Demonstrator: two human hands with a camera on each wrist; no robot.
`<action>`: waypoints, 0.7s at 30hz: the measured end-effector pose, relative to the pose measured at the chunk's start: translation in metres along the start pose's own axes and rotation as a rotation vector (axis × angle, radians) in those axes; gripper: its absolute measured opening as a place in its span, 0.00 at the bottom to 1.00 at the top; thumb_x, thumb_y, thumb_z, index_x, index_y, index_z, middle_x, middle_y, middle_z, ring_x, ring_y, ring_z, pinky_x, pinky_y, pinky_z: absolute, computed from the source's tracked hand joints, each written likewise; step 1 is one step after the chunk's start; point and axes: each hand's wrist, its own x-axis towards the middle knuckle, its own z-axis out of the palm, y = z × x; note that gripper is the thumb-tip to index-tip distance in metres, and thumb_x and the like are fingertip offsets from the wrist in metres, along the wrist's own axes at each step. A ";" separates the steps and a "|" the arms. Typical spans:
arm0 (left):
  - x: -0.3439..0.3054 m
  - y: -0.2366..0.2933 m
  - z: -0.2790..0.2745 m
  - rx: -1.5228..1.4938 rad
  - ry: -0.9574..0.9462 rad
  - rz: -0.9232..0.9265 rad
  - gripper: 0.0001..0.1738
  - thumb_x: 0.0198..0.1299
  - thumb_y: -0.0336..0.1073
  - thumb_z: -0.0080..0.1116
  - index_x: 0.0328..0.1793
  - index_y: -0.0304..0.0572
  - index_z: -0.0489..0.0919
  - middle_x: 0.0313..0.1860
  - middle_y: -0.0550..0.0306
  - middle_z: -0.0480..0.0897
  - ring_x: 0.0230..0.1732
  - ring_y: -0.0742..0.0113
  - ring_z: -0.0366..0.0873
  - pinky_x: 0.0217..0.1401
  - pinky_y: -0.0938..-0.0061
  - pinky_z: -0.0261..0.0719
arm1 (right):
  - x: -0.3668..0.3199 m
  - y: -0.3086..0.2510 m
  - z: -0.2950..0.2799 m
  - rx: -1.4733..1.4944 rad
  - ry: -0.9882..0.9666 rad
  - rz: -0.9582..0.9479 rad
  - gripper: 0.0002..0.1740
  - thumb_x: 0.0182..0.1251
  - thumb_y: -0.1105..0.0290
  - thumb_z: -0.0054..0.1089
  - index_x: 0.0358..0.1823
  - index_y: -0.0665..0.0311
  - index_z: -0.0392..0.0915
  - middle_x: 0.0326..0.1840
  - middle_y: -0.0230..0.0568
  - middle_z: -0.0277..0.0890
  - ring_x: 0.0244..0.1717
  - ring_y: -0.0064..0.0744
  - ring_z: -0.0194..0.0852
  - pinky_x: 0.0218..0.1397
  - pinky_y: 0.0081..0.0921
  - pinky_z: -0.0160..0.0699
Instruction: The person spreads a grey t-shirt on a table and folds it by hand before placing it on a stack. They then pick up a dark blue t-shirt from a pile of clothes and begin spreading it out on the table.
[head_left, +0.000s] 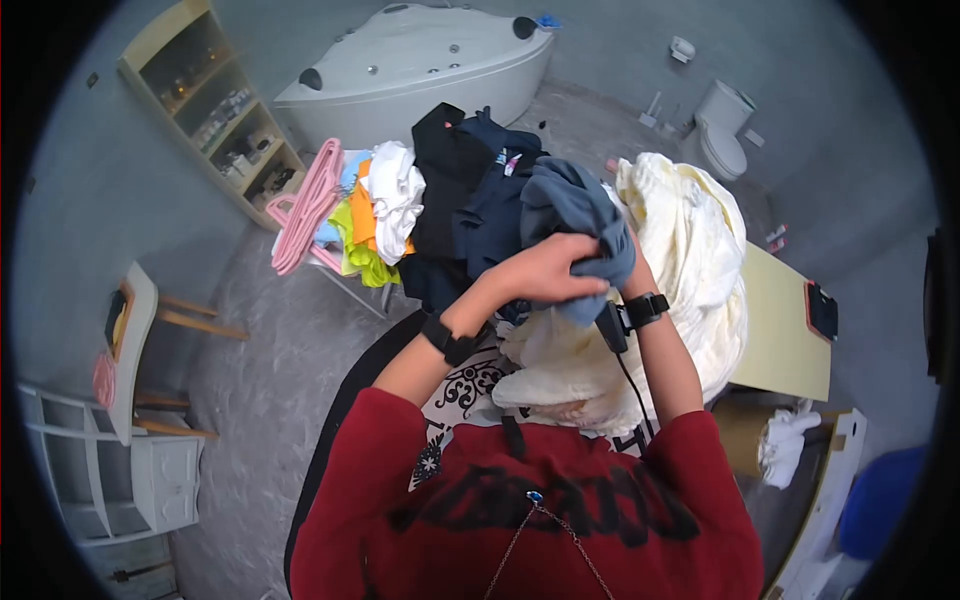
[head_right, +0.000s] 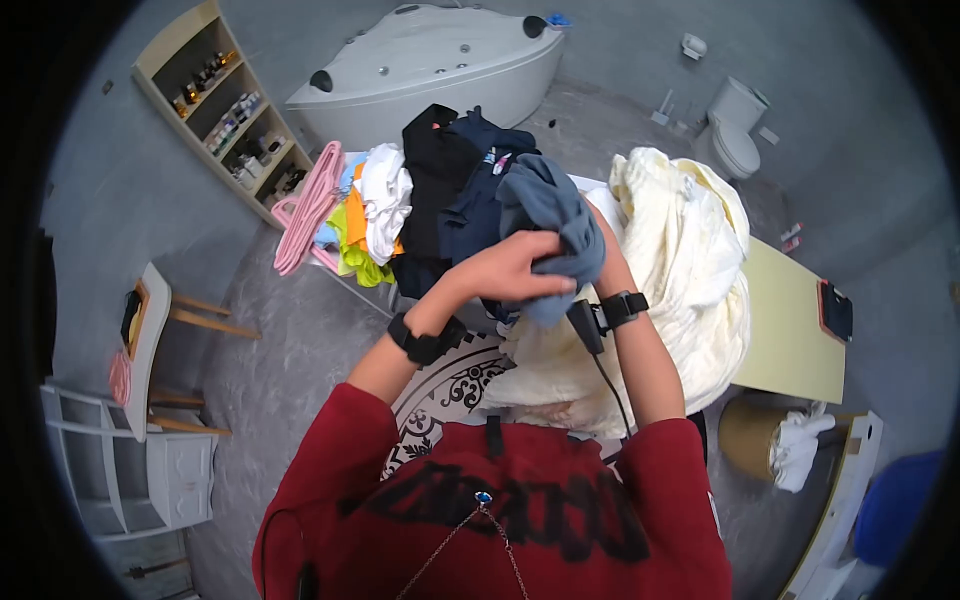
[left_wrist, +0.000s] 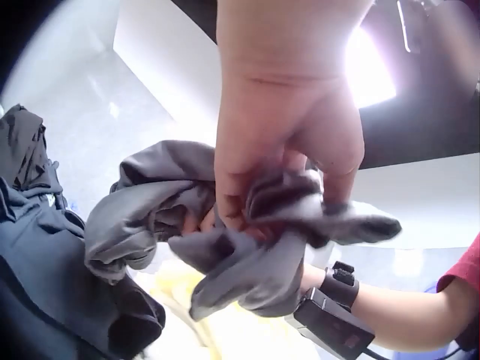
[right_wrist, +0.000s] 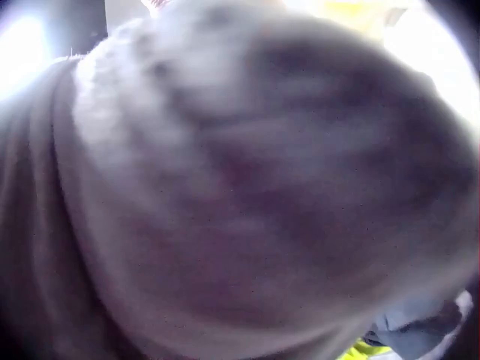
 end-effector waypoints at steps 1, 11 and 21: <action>-0.005 0.012 0.000 -0.041 -0.085 -0.063 0.19 0.46 0.35 0.59 0.43 0.33 0.72 0.33 0.52 0.76 0.36 0.69 0.73 0.39 0.76 0.71 | -0.007 -0.035 0.004 0.337 0.121 0.221 0.17 0.63 0.68 0.40 0.49 0.71 0.66 0.47 0.47 0.70 0.44 0.34 0.72 0.50 0.29 0.72; -0.030 0.017 0.072 -0.764 -0.089 -0.470 0.48 0.36 0.29 0.67 0.65 0.45 0.53 0.55 0.53 0.63 0.48 0.66 0.67 0.46 0.72 0.72 | -0.146 -0.078 -0.078 0.784 0.056 0.601 0.18 0.41 0.76 0.52 0.38 0.71 0.69 0.36 0.39 0.73 0.36 0.24 0.71 0.43 0.18 0.70; -0.014 0.027 0.325 -0.959 -0.346 -0.756 0.29 0.40 0.26 0.60 0.53 0.35 0.67 0.47 0.58 0.73 0.46 0.72 0.70 0.51 0.77 0.67 | -0.340 -0.097 -0.144 0.472 0.422 0.783 0.12 0.54 0.76 0.52 0.41 0.67 0.70 0.35 0.33 0.72 0.34 0.17 0.69 0.39 0.13 0.69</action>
